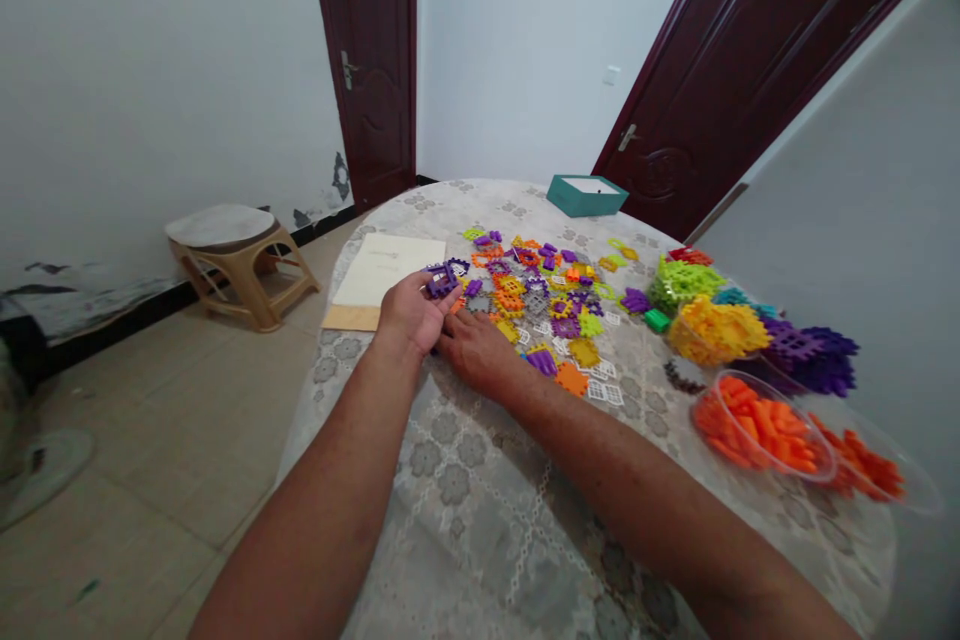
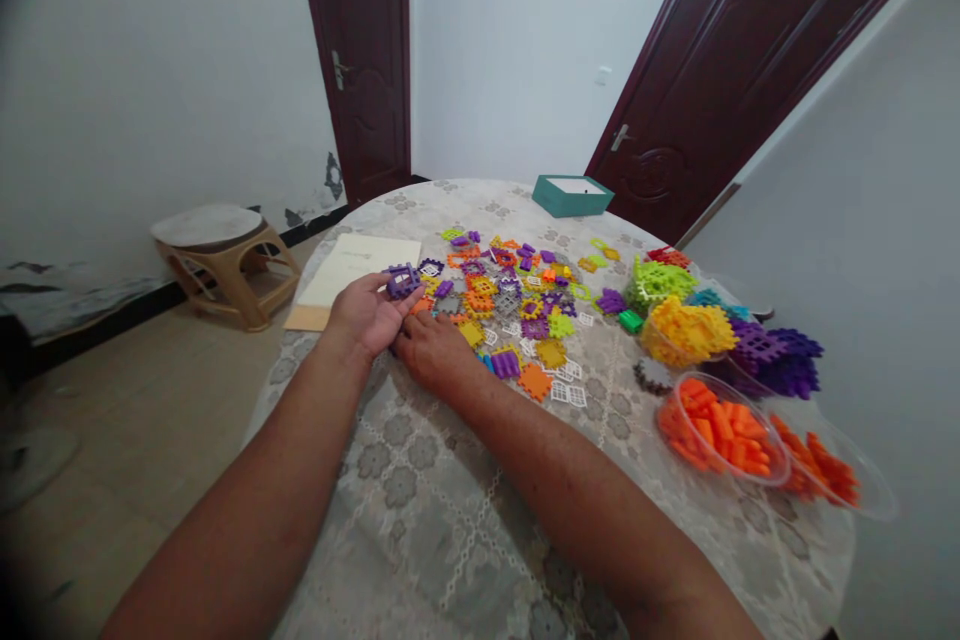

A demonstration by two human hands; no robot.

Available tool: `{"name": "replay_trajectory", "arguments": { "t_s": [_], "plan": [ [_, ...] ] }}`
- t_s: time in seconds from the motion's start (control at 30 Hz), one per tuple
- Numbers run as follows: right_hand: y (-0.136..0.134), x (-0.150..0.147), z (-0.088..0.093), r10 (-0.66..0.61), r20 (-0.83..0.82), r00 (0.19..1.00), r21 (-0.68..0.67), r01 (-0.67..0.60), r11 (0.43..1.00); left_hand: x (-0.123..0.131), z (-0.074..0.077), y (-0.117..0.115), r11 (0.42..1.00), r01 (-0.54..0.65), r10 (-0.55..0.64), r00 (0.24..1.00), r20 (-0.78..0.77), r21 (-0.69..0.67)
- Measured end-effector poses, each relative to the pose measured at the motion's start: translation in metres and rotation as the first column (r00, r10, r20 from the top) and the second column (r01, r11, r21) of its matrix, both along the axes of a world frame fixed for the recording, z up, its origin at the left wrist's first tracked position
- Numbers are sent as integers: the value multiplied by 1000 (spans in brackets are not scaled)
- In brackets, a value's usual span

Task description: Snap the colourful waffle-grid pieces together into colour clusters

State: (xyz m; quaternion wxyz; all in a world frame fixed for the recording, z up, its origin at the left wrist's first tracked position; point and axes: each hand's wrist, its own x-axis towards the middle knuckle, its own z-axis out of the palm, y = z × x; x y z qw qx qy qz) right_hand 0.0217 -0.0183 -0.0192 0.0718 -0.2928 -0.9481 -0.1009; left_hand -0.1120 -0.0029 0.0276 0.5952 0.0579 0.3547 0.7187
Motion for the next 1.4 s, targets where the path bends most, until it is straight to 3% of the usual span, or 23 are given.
{"name": "replay_trajectory", "arguments": {
  "t_s": [0.3, 0.47, 0.57, 0.63, 0.7, 0.77, 0.83, 0.87, 0.93, 1.07, 1.17, 1.3, 1.4],
  "plan": [
    [-10, 10, 2, 76, -2, 997, 12, -76, 997, -2, -2, 1, 999, 32, -32, 999, 9, -11],
    [-13, 11, 2, 81, 7, 997, 26, -81, 996, -16, -2, 5, 1000, 15, -15, 1000, -12, 7],
    [-11, 10, 0, 44, -49, 998, 12, -43, 999, -25, -4, 7, 1000, -12, 12, 1000, -24, 2],
    [-6, 12, 1, -53, -165, 985, -53, 45, 998, -26, -5, 8, 1000, -19, 18, 999, -31, -14],
    [4, 16, 4, -220, -383, 897, -202, 151, 968, -23, -6, 7, 1000, 10, -11, 999, -43, -20],
    [16, 21, 8, -424, -589, 688, -452, 155, 879, -18, -8, 6, 998, 68, -69, 996, -57, -18],
    [28, 26, 12, -624, -644, 444, -686, 26, 727, -11, -9, 6, 992, 127, -127, 990, -66, -15],
    [33, 28, 15, -690, -625, 365, -754, -51, 655, -7, -10, 5, 989, 149, -150, 986, -67, -15],
    [42, 30, 18, -732, -605, 312, -791, -138, 596, -1, -11, 4, 983, 183, -184, 981, -69, -11],
    [52, 25, 18, -657, -634, 409, -724, -14, 690, 10, -16, 0, 973, 229, -228, 969, -96, 8],
    [57, 18, 16, -641, -607, 470, -690, 88, 718, 15, -22, -1, 972, 234, -229, 965, -131, 25],
    [73, 15, 22, -621, -563, 545, -685, 112, 720, 11, -27, 1, 986, 163, -157, 976, -148, 26],
    [98, 15, 33, -557, -507, 658, -573, 226, 788, 2, -25, 4, 995, 89, -83, 988, -134, 37]
  ]
}}
